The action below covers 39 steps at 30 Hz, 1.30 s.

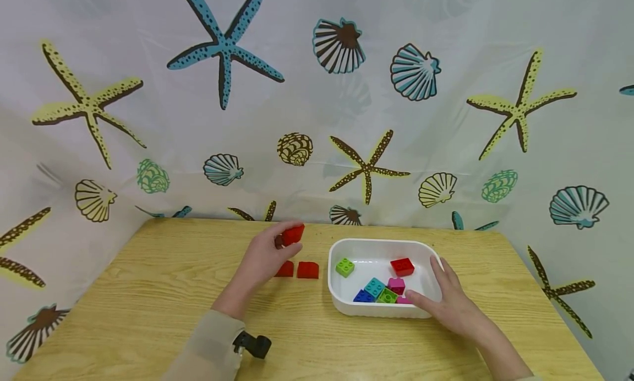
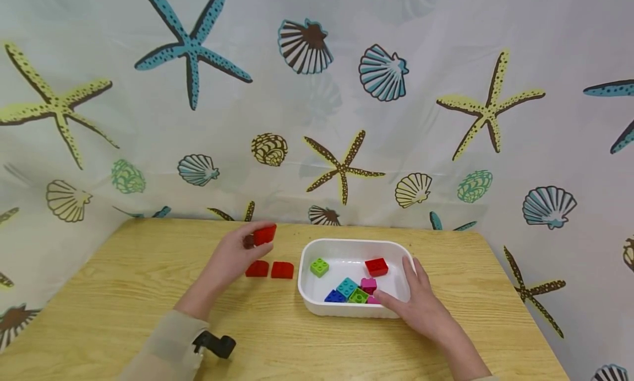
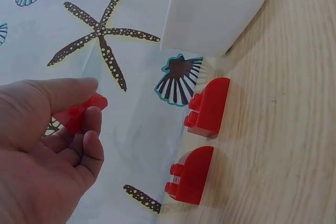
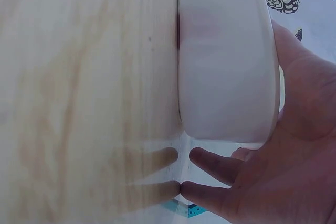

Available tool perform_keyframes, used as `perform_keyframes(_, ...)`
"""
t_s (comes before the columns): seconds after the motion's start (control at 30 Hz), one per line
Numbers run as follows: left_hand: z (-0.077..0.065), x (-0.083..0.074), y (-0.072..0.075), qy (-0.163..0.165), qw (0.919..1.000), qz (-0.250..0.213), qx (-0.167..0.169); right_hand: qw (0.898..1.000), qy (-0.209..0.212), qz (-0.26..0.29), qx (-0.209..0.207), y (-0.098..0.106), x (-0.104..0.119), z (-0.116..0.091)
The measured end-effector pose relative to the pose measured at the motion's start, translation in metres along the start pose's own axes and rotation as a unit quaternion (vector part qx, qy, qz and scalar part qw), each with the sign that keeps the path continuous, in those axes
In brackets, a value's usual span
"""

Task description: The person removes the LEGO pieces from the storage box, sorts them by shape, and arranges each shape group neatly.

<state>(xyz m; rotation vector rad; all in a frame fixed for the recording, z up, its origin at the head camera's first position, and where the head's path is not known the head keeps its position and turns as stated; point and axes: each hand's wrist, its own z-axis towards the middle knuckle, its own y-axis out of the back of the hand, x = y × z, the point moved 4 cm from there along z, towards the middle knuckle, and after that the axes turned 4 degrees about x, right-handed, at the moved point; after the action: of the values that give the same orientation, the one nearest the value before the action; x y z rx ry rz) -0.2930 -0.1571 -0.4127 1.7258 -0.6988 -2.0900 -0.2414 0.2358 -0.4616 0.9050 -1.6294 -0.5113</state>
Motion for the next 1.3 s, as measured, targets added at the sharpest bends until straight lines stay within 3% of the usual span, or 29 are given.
perform_keyframes(0.37, -0.001, 0.007, 0.010, 0.012, 0.9993, 0.031, -0.014, 1.000, 0.000, 0.001, 0.005, -0.001, 0.000, 0.000)
perform_keyframes(0.67, 0.001, 0.009, 0.026, -0.020, 0.9960, 0.083, -0.026, 1.000, 0.000, 0.007, 0.006, -0.002, 0.000, -0.002)
perform_keyframes(0.9, -0.002, 0.010, 0.039, -0.054, 0.9911, 0.121, -0.013, 1.000, 0.001, 0.006, 0.008, 0.000, 0.002, -0.002)
perform_keyframes(1.3, -0.010, 0.040, 0.060, -0.033, 0.9842, 0.171, 0.034, 1.000, 0.000, 0.009, 0.009, -0.001, 0.001, -0.001)
